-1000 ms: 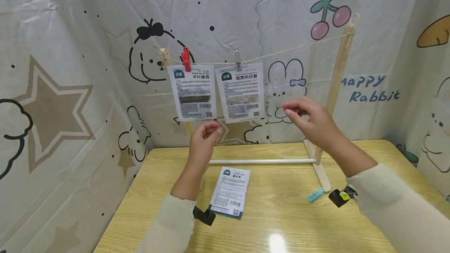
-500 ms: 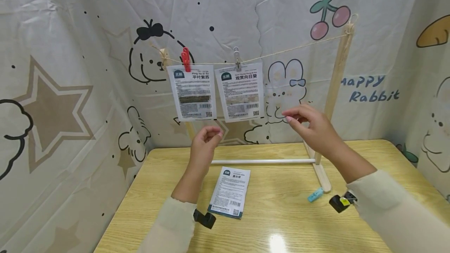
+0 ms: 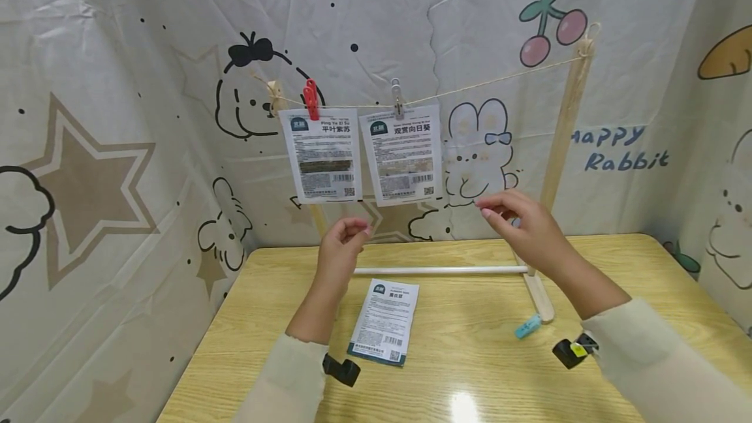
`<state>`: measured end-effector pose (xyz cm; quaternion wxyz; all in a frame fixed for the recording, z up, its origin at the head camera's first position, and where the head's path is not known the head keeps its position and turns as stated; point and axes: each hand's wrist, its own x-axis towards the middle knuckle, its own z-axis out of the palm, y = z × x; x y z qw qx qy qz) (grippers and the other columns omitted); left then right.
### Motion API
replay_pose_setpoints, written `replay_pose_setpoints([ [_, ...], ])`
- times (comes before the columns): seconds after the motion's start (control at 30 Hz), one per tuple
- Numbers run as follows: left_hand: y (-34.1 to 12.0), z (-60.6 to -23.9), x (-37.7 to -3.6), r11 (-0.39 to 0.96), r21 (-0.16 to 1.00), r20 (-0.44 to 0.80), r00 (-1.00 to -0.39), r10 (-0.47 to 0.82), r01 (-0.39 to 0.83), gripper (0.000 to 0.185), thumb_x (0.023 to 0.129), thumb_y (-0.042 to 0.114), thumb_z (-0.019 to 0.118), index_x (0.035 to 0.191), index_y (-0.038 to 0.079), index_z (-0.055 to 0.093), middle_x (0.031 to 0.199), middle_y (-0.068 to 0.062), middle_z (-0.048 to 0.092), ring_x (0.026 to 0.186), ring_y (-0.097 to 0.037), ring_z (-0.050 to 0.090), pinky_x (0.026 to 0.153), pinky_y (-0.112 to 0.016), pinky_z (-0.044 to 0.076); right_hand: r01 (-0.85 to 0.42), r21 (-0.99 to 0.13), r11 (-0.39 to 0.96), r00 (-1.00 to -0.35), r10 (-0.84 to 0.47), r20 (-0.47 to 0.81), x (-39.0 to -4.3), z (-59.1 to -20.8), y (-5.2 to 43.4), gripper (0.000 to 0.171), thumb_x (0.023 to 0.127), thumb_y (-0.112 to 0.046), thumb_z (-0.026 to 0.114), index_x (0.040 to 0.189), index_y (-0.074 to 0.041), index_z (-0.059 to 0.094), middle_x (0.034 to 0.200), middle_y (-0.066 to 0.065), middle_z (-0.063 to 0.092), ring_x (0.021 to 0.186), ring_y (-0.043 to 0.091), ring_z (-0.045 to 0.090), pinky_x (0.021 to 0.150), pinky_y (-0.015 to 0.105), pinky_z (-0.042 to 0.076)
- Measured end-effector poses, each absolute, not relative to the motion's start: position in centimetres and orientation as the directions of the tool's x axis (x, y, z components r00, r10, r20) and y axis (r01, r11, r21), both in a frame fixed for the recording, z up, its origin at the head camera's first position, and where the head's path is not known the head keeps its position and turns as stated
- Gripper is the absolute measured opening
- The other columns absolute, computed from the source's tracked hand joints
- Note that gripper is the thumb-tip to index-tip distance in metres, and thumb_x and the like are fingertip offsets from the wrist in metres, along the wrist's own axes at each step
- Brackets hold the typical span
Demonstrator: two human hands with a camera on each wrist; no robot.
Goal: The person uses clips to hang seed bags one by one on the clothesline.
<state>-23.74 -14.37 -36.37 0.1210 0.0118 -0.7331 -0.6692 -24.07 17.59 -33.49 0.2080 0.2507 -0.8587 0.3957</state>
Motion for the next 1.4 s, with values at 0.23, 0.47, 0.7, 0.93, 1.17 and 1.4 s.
replay_pose_setpoints([
  [0.23,-14.4,-36.8,-23.6,0.101,0.985,0.155,-0.971,-0.181,0.138,0.022,0.093,0.009,0.068,0.114,0.001,0.066,0.096,0.000,0.067,0.090,-0.016,0.061,0.079,-0.025,0.049,-0.593,-0.583,0.556,-0.791,-0.267,0.550,-24.0,-34.3,17.9,0.020,0.104,-0.020,0.058,0.118,-0.014,0.070,0.108,0.001,0.066,0.090,0.003,0.055,0.079,0.012,0.046],
  [0.47,-14.5,-37.0,-23.7,0.100,0.985,0.154,-0.972,-0.177,0.137,0.024,0.094,0.010,0.068,0.115,-0.001,0.065,0.095,0.001,0.066,0.087,-0.011,0.060,0.078,-0.024,0.048,-0.593,-0.588,0.550,-0.791,-0.262,0.553,-23.9,-34.8,18.0,0.019,0.103,-0.019,0.058,0.117,-0.013,0.071,0.107,0.000,0.066,0.090,0.002,0.054,0.079,0.011,0.045],
  [0.7,-14.5,-37.2,-23.6,0.101,0.986,0.144,-0.976,-0.165,0.129,0.022,0.095,0.011,0.068,0.115,0.001,0.065,0.099,-0.003,0.066,0.088,-0.010,0.060,0.081,-0.028,0.050,-0.591,-0.601,0.538,-0.795,-0.264,0.546,-23.9,-35.3,18.1,0.020,0.103,-0.018,0.058,0.118,-0.013,0.071,0.109,0.002,0.066,0.090,0.003,0.055,0.078,0.011,0.046],
  [0.93,-14.5,-37.6,-23.4,0.122,0.987,0.127,-0.979,-0.160,0.108,0.016,0.096,0.010,0.066,0.112,0.006,0.066,0.103,-0.007,0.067,0.092,-0.014,0.060,0.083,-0.028,0.050,-0.589,-0.605,0.536,-0.798,-0.264,0.542,-23.6,-35.9,18.3,0.019,0.103,-0.017,0.059,0.118,-0.014,0.071,0.108,0.001,0.066,0.091,0.001,0.055,0.080,0.011,0.046],
  [1.17,-14.4,-37.7,-23.3,0.122,0.986,0.135,-0.979,-0.155,0.117,0.016,0.096,0.011,0.066,0.111,0.006,0.066,0.111,-0.015,0.068,0.093,-0.014,0.061,0.085,-0.032,0.050,-0.576,-0.607,0.547,-0.805,-0.252,0.538,-23.6,-36.3,18.7,0.020,0.104,-0.018,0.058,0.118,-0.014,0.071,0.106,0.000,0.065,0.090,0.002,0.055,0.079,0.012,0.046],
  [1.4,-14.6,-38.2,-23.5,0.132,0.986,0.120,-0.980,-0.159,0.100,0.021,0.095,0.010,0.066,0.115,0.001,0.066,0.104,-0.008,0.068,0.094,-0.017,0.062,0.084,-0.031,0.051,-0.570,-0.603,0.558,-0.811,-0.263,0.523,-23.6,-37.0,19.1,0.022,0.105,-0.020,0.056,0.119,-0.013,0.070,0.107,-0.001,0.064,0.092,0.001,0.055,0.080,0.012,0.046],
])
